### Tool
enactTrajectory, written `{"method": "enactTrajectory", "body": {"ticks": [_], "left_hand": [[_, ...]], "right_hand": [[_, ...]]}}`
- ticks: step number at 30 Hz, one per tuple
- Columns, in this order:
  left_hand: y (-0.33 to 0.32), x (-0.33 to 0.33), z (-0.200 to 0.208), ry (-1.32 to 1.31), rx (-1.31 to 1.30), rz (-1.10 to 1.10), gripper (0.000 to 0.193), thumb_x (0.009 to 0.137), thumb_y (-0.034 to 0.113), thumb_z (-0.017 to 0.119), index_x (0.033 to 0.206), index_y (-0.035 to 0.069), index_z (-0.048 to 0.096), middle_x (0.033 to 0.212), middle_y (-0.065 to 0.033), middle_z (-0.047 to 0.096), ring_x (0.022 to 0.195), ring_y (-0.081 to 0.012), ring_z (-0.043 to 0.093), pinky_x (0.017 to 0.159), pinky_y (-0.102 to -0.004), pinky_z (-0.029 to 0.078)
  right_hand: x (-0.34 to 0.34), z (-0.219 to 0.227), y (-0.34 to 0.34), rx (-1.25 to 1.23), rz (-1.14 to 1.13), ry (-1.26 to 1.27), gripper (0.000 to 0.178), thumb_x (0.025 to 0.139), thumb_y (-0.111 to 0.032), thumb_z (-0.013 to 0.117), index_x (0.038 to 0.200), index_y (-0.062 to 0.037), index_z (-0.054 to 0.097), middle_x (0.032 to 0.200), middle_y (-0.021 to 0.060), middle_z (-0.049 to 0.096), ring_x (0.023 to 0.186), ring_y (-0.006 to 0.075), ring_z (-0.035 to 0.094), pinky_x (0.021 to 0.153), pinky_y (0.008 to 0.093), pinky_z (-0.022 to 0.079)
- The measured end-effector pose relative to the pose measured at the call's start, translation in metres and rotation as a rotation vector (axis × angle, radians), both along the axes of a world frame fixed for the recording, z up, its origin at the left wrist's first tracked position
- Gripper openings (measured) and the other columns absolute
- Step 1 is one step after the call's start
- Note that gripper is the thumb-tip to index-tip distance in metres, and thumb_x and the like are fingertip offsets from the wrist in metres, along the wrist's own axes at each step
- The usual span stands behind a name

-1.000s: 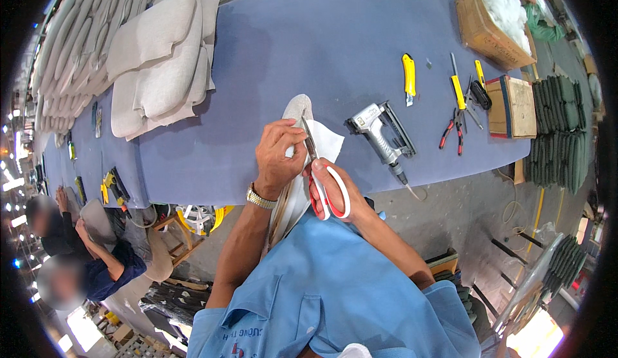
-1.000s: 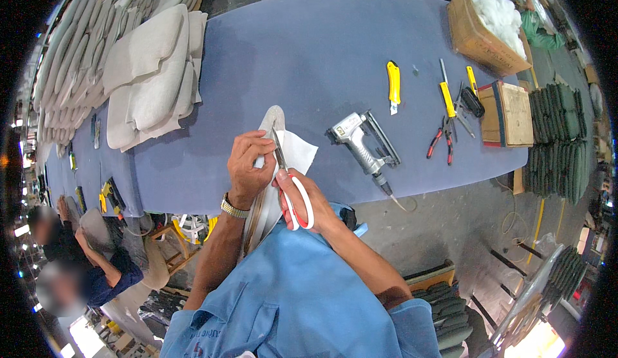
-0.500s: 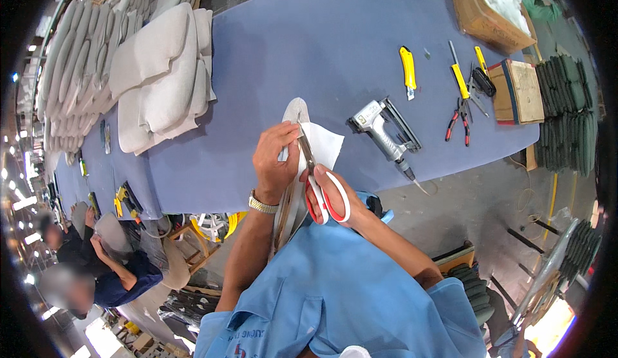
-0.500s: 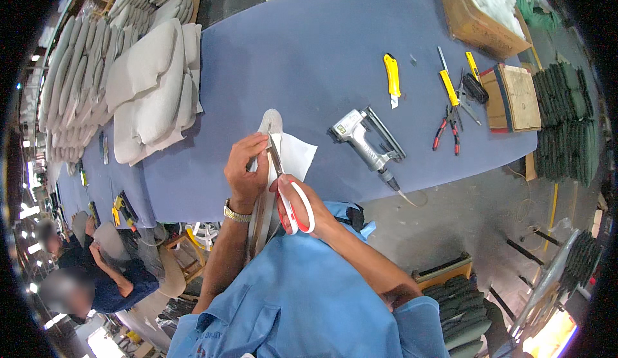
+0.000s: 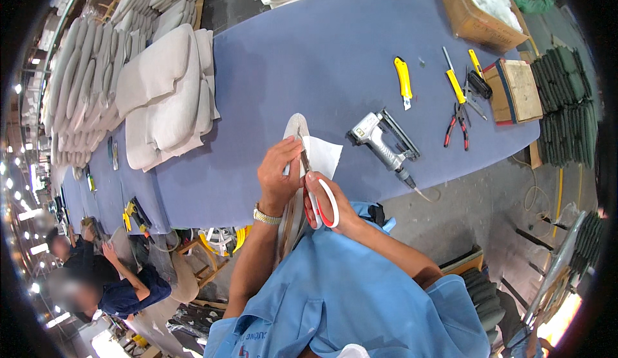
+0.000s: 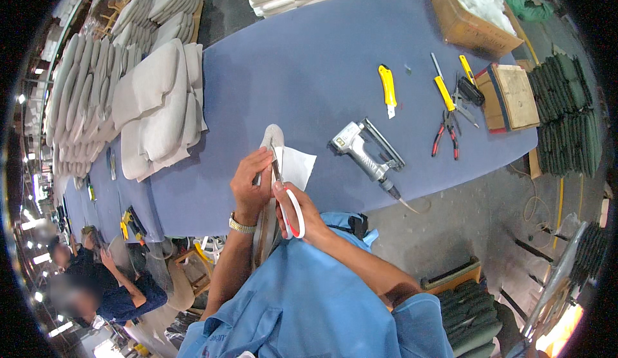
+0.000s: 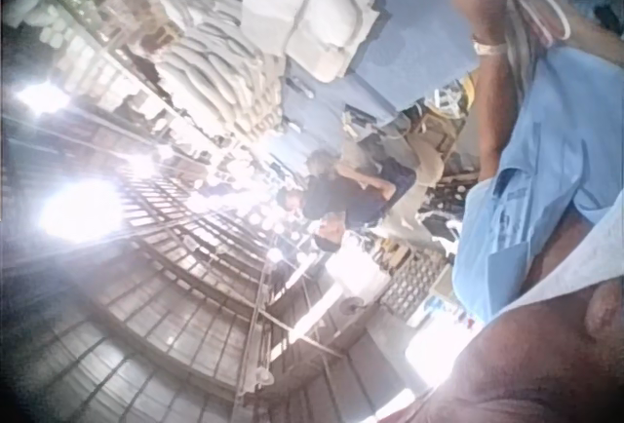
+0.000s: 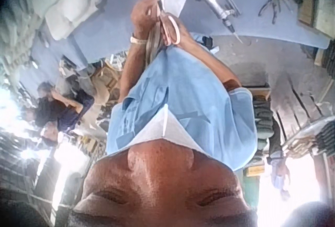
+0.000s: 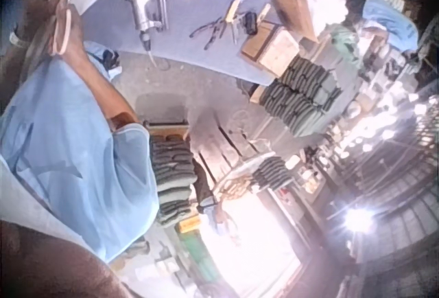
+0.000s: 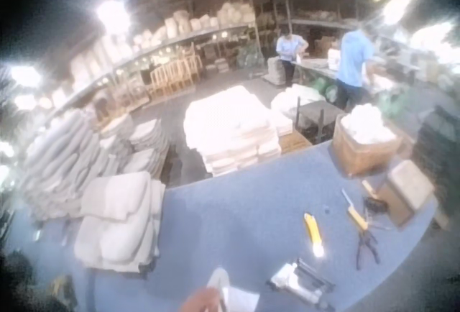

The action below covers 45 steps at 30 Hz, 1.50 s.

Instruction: The person assembles cushion covers by inserting foam inserts, aligning edges, and securing them with a staple gun. They trim excess fabric with scissors and stack the finished cushions on the table.

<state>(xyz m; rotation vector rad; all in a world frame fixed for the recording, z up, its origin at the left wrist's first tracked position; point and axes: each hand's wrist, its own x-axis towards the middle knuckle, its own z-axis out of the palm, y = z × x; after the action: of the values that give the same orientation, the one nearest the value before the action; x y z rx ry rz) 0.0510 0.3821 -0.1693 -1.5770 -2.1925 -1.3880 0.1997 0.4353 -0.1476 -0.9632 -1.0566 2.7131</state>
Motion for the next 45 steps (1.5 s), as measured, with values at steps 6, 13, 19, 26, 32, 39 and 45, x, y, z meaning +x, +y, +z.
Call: {"method": "enactTrajectory", "body": {"ticks": [6, 13, 19, 26, 32, 39, 45], "left_hand": [[0.003, 0.004, 0.002, -0.039, -0.007, -0.002, 0.019, 0.083, -0.006, 0.069, 0.098, 0.003, 0.074, 0.105, -0.0113, 0.077, 0.109, -0.0302, 0.072, 0.093, -0.039, 0.058], [0.004, 0.002, 0.001, -0.086, -0.003, 0.005, 0.017, 0.084, -0.006, 0.069, 0.098, 0.001, 0.075, 0.103, -0.0127, 0.077, 0.106, -0.0307, 0.073, 0.093, -0.0394, 0.058], [0.004, 0.004, -0.002, -0.175, 0.025, 0.022, 0.012, 0.088, -0.005, 0.068, 0.098, 0.0, 0.074, 0.104, -0.0163, 0.076, 0.106, -0.0305, 0.074, 0.093, -0.0374, 0.058], [0.0, 0.003, -0.013, -0.369, 0.057, 0.118, 0.009, 0.096, 0.0, 0.066, 0.103, -0.001, 0.071, 0.109, -0.0156, 0.075, 0.099, -0.023, 0.073, 0.088, -0.0331, 0.057], [0.003, 0.005, -0.015, -0.657, 0.13, 0.158, 0.012, 0.101, 0.006, 0.064, 0.109, -0.002, 0.066, 0.113, -0.0157, 0.073, 0.103, -0.017, 0.068, 0.089, -0.031, 0.055], [0.006, 0.005, -0.015, -0.615, 0.147, 0.104, 0.011, 0.102, 0.005, 0.06, 0.109, -0.003, 0.062, 0.116, -0.0195, 0.073, 0.103, -0.0179, 0.069, 0.09, -0.0302, 0.055], [-0.001, 0.004, -0.017, -0.647, 0.06, 0.101, 0.01, 0.103, 0.006, 0.06, 0.109, -0.002, 0.062, 0.117, -0.0209, 0.074, 0.103, -0.0182, 0.071, 0.09, -0.0305, 0.055]], "right_hand": [[-0.004, -0.001, 0.0, 0.033, -0.025, 0.001, 0.051, 0.105, -0.056, 0.048, 0.095, -0.0063, 0.052, 0.068, 0.0033, 0.05, 0.045, 0.013, 0.051, 0.036, 0.0293, 0.044], [-0.011, 0.008, -0.003, 0.035, -0.049, -0.041, 0.047, 0.108, -0.05, 0.046, 0.092, -0.0062, 0.05, 0.066, 0.0039, 0.049, 0.04, 0.0142, 0.047, 0.034, 0.0305, 0.041], [-0.011, 0.004, -0.002, 0.038, -0.064, -0.01, 0.044, 0.108, -0.045, 0.048, 0.088, -0.0058, 0.048, 0.063, 0.0036, 0.048, 0.039, 0.0144, 0.047, 0.033, 0.0305, 0.041], [-0.011, 0.009, 0.001, 0.072, -0.034, -0.059, 0.041, 0.108, -0.042, 0.047, 0.098, -0.0026, 0.054, 0.062, 0.0034, 0.047, 0.038, 0.0145, 0.047, 0.032, 0.0299, 0.041], [-0.007, 0.007, 0.001, -0.044, -0.044, -0.037, 0.045, 0.108, -0.048, 0.044, 0.107, -0.0037, 0.052, 0.065, 0.0035, 0.048, 0.042, 0.015, 0.049, 0.036, 0.0315, 0.043], [-0.002, 0.003, 0.001, -0.096, -0.029, -0.005, 0.05, 0.107, -0.054, 0.043, 0.11, -0.0043, 0.051, 0.066, 0.0043, 0.049, 0.044, 0.016, 0.05, 0.038, 0.0325, 0.044], [-0.007, 0.004, 0.002, -0.08, -0.044, -0.028, 0.05, 0.107, -0.053, 0.043, 0.109, -0.0036, 0.052, 0.064, 0.0033, 0.049, 0.043, 0.0152, 0.049, 0.038, 0.0319, 0.044]]}}
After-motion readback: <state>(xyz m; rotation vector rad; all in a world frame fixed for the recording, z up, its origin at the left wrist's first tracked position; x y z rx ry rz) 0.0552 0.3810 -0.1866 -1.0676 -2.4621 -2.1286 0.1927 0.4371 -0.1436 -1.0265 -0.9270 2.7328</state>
